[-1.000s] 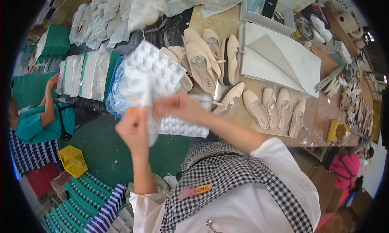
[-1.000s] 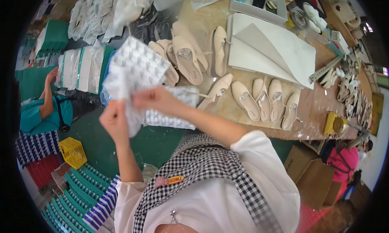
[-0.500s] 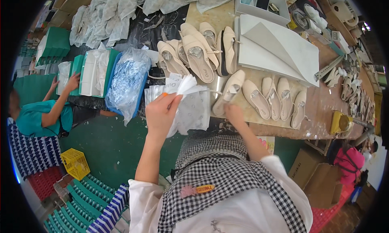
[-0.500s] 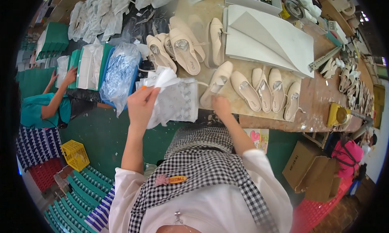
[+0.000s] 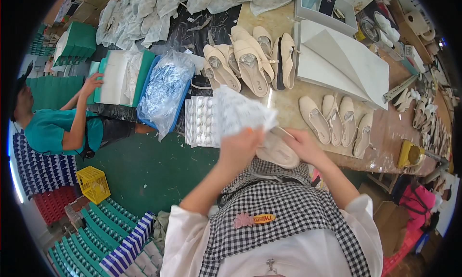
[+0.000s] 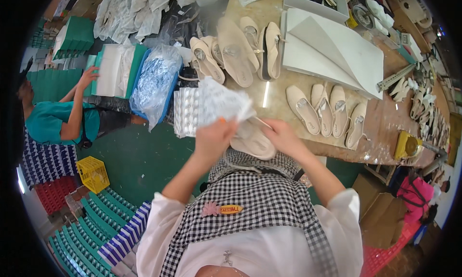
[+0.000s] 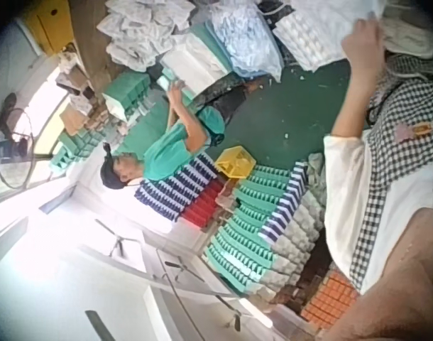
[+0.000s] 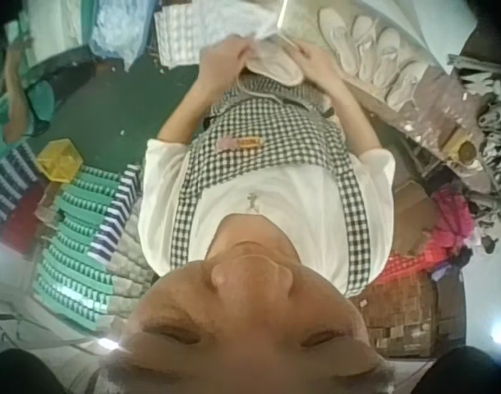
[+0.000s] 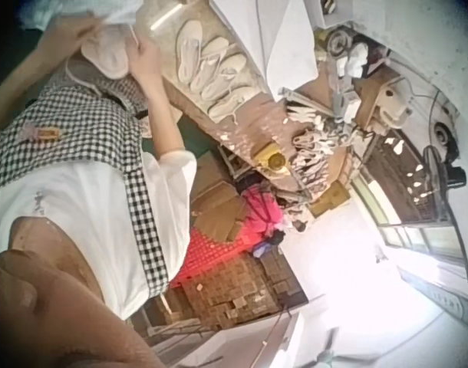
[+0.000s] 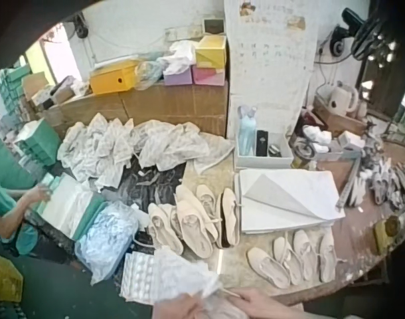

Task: Wiping shoes clean and packing them into protective bags.

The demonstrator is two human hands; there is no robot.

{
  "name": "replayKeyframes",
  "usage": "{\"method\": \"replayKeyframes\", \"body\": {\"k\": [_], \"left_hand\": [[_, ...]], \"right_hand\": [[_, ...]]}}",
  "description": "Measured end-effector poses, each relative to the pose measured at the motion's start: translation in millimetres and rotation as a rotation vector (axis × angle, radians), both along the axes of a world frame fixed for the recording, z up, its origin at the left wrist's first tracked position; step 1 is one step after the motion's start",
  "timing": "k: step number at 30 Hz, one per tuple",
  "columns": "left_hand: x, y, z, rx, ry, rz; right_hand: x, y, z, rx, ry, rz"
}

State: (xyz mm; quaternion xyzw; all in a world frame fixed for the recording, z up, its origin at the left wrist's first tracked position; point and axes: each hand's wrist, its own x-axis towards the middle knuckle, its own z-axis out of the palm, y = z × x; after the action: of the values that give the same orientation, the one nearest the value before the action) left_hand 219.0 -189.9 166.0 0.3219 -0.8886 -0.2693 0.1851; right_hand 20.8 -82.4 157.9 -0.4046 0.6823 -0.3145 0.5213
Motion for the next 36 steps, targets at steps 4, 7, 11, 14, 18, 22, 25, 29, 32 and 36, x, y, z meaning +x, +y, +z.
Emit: {"method": "replayKeyframes", "body": {"k": [4,7,11,14,18,22,25,29,32,36], "left_hand": [[23,-7,43,0.165,0.208,0.198],[38,-59,82,-0.054,0.222,0.487],[43,-80,55,0.055,0.286,0.557],[35,-77,45,0.122,0.241,0.588],[78,-112,81,0.074,0.399,0.752],[10,-107,99,-0.098,0.153,0.323],[5,-148,32,-0.097,-0.046,0.272],[9,-157,-26,-0.068,-0.022,0.238],[-10,-117,-14,-0.002,0.057,0.150],[-1,-116,-7,-0.034,0.152,0.214]], "right_hand": [[30,-117,-60,-0.072,-0.255,-0.254],[54,-174,-14,-0.245,-0.531,-0.175],[88,-165,-17,-0.279,-0.571,0.208],[41,-143,-26,-0.198,-0.244,0.132],[-22,-138,-130,-0.362,0.349,-0.338],[-36,-152,-165,-0.142,0.569,-0.297],[-63,-130,-91,-0.339,0.471,-0.295],[-73,-82,19,-0.101,0.155,-0.012],[-36,-85,30,-0.053,0.249,0.086],[-16,-75,8,-0.322,0.766,0.214]]}}
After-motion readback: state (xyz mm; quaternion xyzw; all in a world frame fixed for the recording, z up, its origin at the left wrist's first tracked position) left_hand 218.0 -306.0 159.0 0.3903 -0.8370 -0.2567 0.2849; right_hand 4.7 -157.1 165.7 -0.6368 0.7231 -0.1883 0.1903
